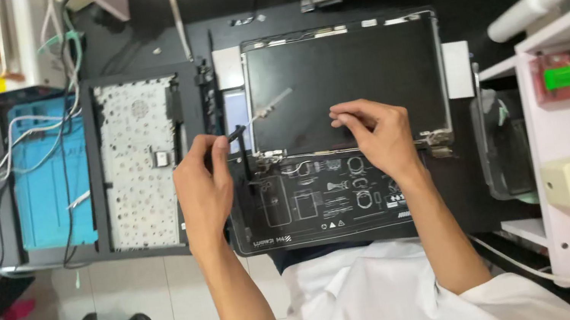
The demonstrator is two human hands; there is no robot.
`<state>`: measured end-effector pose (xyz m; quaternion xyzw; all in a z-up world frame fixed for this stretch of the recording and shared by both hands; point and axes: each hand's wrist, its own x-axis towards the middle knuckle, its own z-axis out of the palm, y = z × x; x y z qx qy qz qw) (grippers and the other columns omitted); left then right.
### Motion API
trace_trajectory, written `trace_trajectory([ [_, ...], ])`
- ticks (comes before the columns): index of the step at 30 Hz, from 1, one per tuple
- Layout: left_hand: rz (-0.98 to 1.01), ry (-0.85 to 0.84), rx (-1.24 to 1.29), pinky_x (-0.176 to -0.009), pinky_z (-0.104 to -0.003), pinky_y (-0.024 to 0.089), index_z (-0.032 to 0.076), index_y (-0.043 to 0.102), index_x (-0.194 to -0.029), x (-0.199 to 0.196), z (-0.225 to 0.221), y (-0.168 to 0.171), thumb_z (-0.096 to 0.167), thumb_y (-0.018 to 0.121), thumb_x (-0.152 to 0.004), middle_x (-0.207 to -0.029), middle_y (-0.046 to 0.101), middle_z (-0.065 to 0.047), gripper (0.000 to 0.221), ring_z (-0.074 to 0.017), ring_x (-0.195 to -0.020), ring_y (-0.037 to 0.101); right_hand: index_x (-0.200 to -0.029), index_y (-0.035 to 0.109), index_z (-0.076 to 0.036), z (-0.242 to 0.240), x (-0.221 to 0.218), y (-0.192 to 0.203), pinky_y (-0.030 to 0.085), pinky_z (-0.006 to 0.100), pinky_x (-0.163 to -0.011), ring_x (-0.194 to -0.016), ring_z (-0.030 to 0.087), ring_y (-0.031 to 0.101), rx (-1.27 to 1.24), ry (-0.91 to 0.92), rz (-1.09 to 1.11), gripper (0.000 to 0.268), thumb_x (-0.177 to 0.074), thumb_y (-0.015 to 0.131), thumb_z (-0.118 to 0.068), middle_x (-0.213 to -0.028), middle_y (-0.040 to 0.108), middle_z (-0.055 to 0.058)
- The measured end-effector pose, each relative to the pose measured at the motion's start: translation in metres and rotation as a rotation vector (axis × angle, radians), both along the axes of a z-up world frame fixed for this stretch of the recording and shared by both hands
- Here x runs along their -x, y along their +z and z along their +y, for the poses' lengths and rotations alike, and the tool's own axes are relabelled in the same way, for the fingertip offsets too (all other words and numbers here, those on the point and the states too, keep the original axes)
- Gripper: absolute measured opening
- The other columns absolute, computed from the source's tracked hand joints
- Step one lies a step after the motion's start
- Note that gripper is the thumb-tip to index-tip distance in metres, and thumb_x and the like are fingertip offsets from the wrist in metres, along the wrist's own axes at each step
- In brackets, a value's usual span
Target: The person disassembles a laptop at a repair bench. They lift the screen assembly aside, remove the motherboard with cooling fan and heat pipe by hand, place it into the lower chassis, then reposition the chassis and work on the internal components with a screwdriver.
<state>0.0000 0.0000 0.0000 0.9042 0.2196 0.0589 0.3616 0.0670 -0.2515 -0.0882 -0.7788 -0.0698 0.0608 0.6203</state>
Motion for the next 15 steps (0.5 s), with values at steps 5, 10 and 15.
trace_trajectory([
  [5,0.048,0.253,0.15,-0.061,-0.038,0.049,0.002,0.064,-0.101,0.036,0.021,-0.047,0.031,0.054,-0.105,-0.066,0.068,-0.012,0.031,-0.025,-0.059,0.065,-0.11,0.077,-0.005,0.082,-0.015,-0.011,0.06,0.031,-0.073,-0.088,0.022,0.077,0.136,0.21,-0.113,0.018,-0.094,0.069,-0.004,-0.101,0.078,0.011],
  [10,0.103,0.377,0.174,-0.063,-0.04,0.051,0.002,0.063,-0.102,0.046,0.013,-0.069,0.031,0.054,-0.104,-0.064,0.069,-0.01,0.03,-0.0281,-0.059,0.068,-0.108,0.074,-0.002,0.136,-0.025,-0.047,0.059,0.037,-0.08,-0.092,0.032,0.073,0.111,0.367,-0.405,0.017,-0.092,0.068,0.0,-0.101,0.075,0.016],
  [15,0.093,0.361,0.122,-0.065,-0.043,0.051,0.004,0.062,-0.104,0.044,0.01,-0.063,0.032,0.053,-0.104,-0.064,0.07,-0.01,0.03,-0.0308,-0.062,0.07,-0.109,0.071,-0.001,0.145,-0.031,-0.045,0.057,0.042,-0.086,-0.097,0.034,0.071,0.195,0.475,-0.521,0.02,-0.09,0.068,0.003,-0.102,0.074,0.014],
])
